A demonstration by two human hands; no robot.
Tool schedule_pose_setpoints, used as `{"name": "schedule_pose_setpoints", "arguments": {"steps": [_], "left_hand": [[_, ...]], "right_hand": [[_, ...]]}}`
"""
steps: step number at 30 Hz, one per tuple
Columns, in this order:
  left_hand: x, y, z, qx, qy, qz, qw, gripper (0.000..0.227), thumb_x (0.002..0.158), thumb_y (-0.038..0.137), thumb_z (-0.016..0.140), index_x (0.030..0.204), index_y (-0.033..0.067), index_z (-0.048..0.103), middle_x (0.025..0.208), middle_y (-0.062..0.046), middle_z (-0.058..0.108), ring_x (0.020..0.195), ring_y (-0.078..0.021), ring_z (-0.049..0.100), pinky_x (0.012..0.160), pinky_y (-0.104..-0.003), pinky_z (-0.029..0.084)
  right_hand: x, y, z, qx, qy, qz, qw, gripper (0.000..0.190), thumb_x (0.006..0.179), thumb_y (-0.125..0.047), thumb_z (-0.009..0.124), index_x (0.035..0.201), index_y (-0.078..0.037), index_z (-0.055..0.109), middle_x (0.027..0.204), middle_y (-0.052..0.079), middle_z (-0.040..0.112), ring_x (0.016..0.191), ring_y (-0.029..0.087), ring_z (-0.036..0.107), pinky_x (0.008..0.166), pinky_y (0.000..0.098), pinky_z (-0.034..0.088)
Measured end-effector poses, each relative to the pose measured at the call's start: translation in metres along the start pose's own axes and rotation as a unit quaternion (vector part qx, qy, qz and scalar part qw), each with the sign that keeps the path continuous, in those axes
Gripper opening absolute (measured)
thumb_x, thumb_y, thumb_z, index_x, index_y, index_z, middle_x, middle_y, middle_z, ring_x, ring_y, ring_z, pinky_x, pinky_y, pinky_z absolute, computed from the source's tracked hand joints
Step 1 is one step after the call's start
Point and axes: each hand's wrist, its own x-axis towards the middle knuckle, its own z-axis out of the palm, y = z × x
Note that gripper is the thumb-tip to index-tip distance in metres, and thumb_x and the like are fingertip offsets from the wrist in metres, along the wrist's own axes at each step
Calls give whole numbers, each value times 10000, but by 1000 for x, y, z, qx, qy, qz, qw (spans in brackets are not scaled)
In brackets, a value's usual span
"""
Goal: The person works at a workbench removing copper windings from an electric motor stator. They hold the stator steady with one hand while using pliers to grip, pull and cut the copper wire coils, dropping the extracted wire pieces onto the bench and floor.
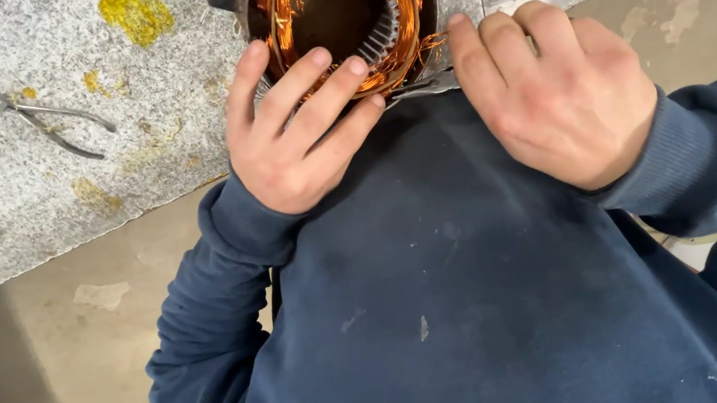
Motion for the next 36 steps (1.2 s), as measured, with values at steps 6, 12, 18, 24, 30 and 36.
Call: {"name": "schedule_pose_setpoints", "arguments": {"steps": [6, 12, 18, 24, 30, 36], "left_hand": [[-2, -1, 6, -14, 14, -8, 1000, 202, 970, 95, 798, 1161, 159, 790, 1398, -28, 672, 1357, -260, 579, 1250, -545, 332], [-3, 3, 8, -14, 12, -18, 1000, 144, 988, 96, 808, 1120, 146, 784, 1401, -29, 675, 1374, -267, 572, 1259, -548, 309], [-5, 5, 13, -14, 28, -31, 999, 150, 986, 92, 830, 1118, 140, 778, 1400, -21, 671, 1375, -256, 574, 1274, -542, 291], [-8, 3, 17, -24, 41, -22, 999, 185, 980, 74, 840, 1141, 139, 775, 1424, -36, 656, 1372, -260, 584, 1294, -531, 273], [-7, 1, 13, -81, 41, -36, 995, 259, 943, 60, 834, 1171, 138, 740, 1478, -69, 595, 1378, -299, 584, 1283, -536, 282], [-4, -5, 15, -58, 38, 24, 997, 257, 949, 100, 810, 1177, 200, 751, 1453, -48, 605, 1364, -297, 564, 1264, -560, 228]], "right_hand": [[-5, -8, -1, -50, -34, -5, 998, 412, 865, -188, 607, 1229, -35, 726, 995, 34, 693, 907, 158, 635, 688, 215, 515], [-4, -10, -8, -119, -57, -37, 991, 384, 927, -198, 568, 1233, -17, 713, 1069, 129, 719, 918, 207, 664, 691, 225, 533], [-7, -11, 2, -138, -59, -52, 987, 364, 1007, -149, 540, 1286, 17, 705, 1173, 223, 718, 1038, 334, 709, 750, 297, 598], [-4, -9, 0, -126, -76, -57, 988, 365, 1009, -134, 530, 1280, 28, 713, 1182, 255, 724, 1051, 362, 726, 757, 322, 626], [-3, -10, 1, -100, -77, -28, 992, 375, 997, -154, 536, 1283, 16, 709, 1217, 237, 720, 1107, 324, 727, 776, 290, 614], [-5, -19, -3, -74, -101, 31, 992, 386, 976, -176, 547, 1270, 15, 710, 1225, 229, 713, 1120, 322, 718, 823, 283, 615]]}}
